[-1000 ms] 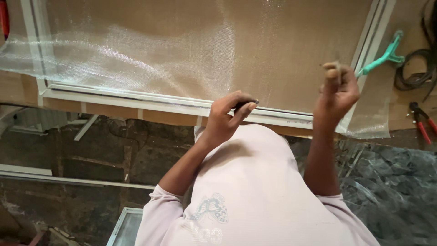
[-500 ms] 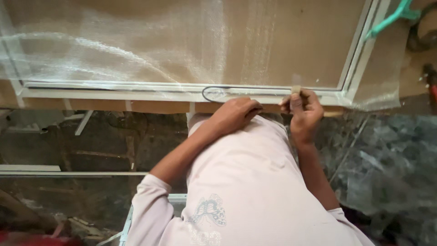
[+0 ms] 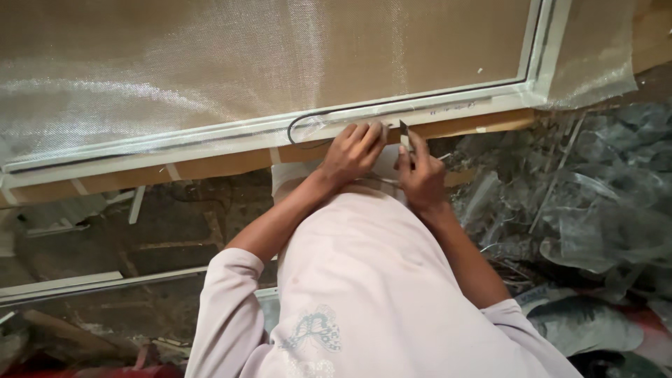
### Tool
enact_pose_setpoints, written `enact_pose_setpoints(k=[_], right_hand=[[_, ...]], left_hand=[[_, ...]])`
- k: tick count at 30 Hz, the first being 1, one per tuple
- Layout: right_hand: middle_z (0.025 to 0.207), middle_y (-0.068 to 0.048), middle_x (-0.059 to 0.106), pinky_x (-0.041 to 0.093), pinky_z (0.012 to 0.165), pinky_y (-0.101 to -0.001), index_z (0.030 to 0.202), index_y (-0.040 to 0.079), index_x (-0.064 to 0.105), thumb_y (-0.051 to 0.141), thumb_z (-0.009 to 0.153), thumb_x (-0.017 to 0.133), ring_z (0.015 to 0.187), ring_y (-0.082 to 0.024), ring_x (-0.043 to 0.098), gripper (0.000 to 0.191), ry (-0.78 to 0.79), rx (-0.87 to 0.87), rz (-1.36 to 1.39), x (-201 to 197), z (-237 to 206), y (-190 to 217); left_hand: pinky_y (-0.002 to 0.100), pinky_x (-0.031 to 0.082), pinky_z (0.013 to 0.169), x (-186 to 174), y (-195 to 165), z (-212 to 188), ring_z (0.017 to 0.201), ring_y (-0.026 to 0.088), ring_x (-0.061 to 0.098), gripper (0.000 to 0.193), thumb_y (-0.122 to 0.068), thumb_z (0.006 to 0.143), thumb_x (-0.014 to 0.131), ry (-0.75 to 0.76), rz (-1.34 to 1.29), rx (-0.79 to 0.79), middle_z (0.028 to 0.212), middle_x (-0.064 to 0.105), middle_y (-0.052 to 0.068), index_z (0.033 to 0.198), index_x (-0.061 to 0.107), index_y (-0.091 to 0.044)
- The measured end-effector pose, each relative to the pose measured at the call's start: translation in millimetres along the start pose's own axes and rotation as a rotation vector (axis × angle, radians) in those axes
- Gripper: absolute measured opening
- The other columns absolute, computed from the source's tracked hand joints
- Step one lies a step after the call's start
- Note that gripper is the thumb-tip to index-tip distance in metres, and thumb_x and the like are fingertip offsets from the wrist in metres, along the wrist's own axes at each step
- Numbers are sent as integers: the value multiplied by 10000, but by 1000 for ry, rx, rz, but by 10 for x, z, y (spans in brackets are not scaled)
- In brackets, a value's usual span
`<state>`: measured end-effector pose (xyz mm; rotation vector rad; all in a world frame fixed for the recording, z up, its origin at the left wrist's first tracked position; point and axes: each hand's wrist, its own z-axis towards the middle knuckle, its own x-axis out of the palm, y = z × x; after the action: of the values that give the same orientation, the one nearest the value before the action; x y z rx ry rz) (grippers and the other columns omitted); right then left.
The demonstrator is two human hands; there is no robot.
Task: The person lays mesh over an aluminum window screen frame and presses a black rubber spline into the frame's groove, using a green spline roller by hand to seat the spline around the perimeter while holding the mesh taut. They work along each side of the frame in turn, then handle the excess spline at the corner.
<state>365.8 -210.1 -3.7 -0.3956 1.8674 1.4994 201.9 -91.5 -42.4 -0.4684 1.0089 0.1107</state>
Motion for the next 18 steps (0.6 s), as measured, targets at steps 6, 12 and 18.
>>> enact_pose_setpoints(k=[6, 12, 18], right_hand=[[790, -166, 714, 557, 625, -415, 1164, -12, 634, 113, 1048, 679, 706, -332, 729, 176, -92, -143, -150, 260, -2, -172], [859, -187, 723, 551, 626, -416, 1168, -18, 638, 118, 1049, 668, 717, -339, 713, 184, -116, -216, -184, 341, -32, -251], [819, -177, 717, 555, 626, -424, 1155, -22, 657, 130, 1033, 680, 706, -341, 717, 197, -102, -173, -203, 322, -1, -215]], left_hand=[[364, 549, 802, 125, -13, -15, 984, 251, 642, 354, -131, 843, 687, -2, -95, -127, 1198, 633, 142, 1153, 692, 40], [390, 549, 834, 160, -36, -1, 996, 265, 645, 335, -132, 808, 714, 29, -159, -177, 1191, 628, 134, 1105, 698, 23], [382, 545, 813, 138, -51, 44, 969, 254, 638, 343, -110, 767, 708, 17, -156, -182, 1203, 636, 137, 1087, 705, 13]])
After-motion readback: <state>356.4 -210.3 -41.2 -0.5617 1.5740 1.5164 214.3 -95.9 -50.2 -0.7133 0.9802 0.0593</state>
